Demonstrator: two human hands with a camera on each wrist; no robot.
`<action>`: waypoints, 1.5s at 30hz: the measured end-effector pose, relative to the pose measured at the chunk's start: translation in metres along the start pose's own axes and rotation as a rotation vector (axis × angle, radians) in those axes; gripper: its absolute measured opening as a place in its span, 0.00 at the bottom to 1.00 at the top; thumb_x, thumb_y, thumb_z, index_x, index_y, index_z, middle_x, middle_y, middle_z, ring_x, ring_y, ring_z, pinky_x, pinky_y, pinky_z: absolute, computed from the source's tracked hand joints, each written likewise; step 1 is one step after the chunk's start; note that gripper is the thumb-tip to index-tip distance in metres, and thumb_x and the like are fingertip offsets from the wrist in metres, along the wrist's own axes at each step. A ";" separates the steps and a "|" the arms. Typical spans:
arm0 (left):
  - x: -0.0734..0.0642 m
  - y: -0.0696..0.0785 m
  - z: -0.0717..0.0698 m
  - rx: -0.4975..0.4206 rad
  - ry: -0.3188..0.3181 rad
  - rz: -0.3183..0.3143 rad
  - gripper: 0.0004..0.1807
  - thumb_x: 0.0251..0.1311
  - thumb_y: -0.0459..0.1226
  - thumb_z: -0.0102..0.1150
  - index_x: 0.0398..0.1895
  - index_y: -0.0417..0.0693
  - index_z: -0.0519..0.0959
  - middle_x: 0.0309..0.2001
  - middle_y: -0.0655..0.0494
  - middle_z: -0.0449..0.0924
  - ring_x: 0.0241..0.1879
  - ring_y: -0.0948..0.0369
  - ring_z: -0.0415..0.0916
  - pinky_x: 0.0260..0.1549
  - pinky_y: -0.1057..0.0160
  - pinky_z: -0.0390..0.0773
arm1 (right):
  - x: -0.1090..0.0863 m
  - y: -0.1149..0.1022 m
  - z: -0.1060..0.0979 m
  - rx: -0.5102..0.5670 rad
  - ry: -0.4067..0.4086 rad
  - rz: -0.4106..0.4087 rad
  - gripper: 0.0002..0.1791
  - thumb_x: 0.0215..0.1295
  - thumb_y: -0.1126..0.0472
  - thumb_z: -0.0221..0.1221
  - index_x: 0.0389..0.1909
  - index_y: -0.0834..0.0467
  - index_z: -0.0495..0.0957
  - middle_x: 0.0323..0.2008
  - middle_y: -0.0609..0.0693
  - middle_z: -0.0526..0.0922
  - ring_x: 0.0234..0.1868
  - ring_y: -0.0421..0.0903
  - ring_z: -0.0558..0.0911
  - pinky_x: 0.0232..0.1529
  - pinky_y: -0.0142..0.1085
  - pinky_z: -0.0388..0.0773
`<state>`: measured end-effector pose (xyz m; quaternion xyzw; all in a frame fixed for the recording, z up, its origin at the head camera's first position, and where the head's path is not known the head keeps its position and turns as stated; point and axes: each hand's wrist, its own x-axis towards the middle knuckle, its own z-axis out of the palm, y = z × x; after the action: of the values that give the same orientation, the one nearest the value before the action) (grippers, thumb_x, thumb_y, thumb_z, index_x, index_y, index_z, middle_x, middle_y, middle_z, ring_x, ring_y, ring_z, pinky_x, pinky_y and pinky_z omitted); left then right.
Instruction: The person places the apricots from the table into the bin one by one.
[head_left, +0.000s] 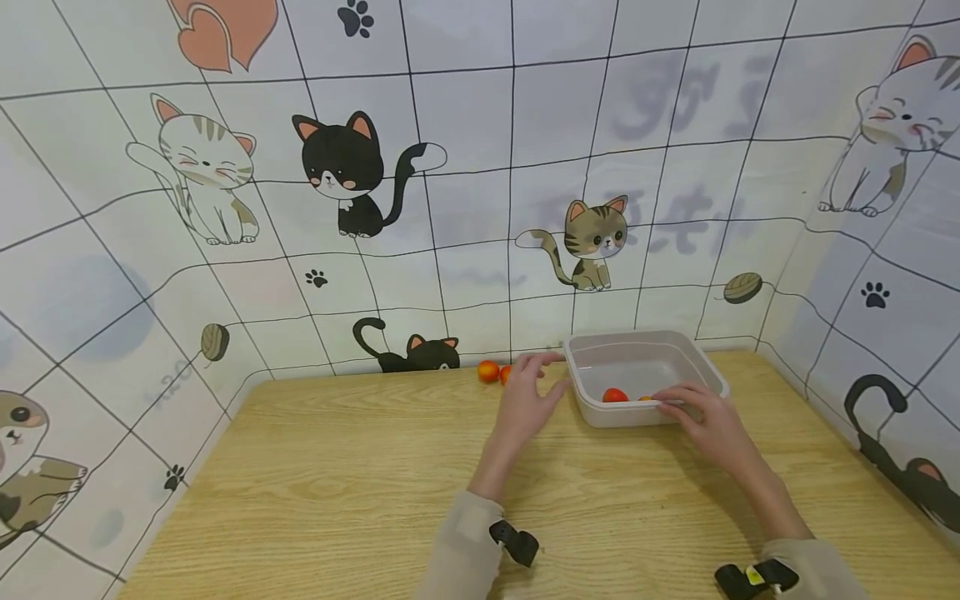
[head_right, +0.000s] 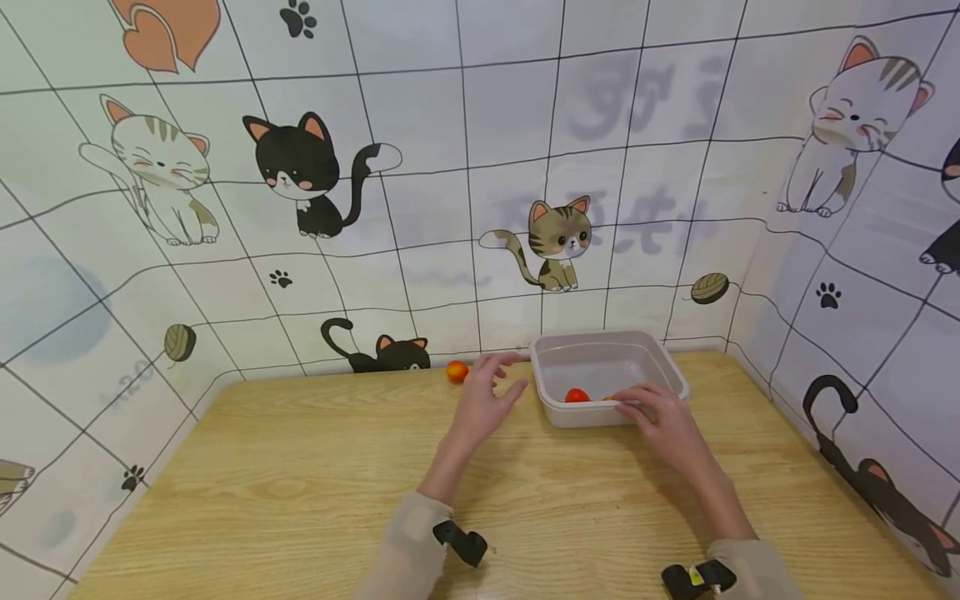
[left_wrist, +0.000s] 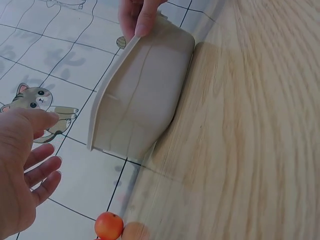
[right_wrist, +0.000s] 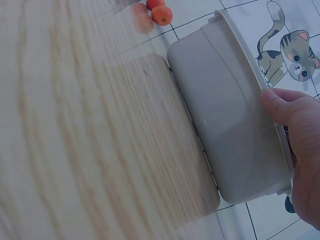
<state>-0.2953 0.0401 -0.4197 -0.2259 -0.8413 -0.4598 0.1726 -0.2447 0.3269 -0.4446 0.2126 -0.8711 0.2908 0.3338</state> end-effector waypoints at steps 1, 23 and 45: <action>0.000 -0.002 -0.002 -0.002 0.002 -0.001 0.20 0.65 0.39 0.66 0.59 0.48 0.79 0.55 0.53 0.75 0.49 0.54 0.75 0.44 0.63 0.77 | 0.000 0.000 0.000 0.000 0.001 -0.002 0.15 0.51 0.75 0.71 0.38 0.57 0.87 0.36 0.47 0.85 0.39 0.39 0.81 0.47 0.16 0.66; 0.001 -0.033 -0.017 0.011 -0.006 -0.084 0.22 0.65 0.40 0.67 0.61 0.48 0.78 0.59 0.50 0.74 0.58 0.48 0.75 0.56 0.50 0.76 | 0.000 0.000 0.000 -0.019 -0.003 0.014 0.13 0.52 0.75 0.71 0.36 0.57 0.86 0.36 0.47 0.85 0.39 0.42 0.82 0.46 0.15 0.66; 0.007 -0.061 -0.017 0.114 -0.036 -0.159 0.22 0.62 0.37 0.69 0.60 0.47 0.79 0.58 0.48 0.74 0.55 0.50 0.75 0.54 0.52 0.78 | -0.001 0.001 0.000 -0.039 0.003 0.015 0.12 0.52 0.75 0.71 0.36 0.59 0.87 0.35 0.48 0.84 0.38 0.39 0.81 0.46 0.15 0.66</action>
<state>-0.3328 -0.0017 -0.4501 -0.1564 -0.8843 -0.4194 0.1329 -0.2449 0.3280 -0.4458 0.1990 -0.8778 0.2765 0.3368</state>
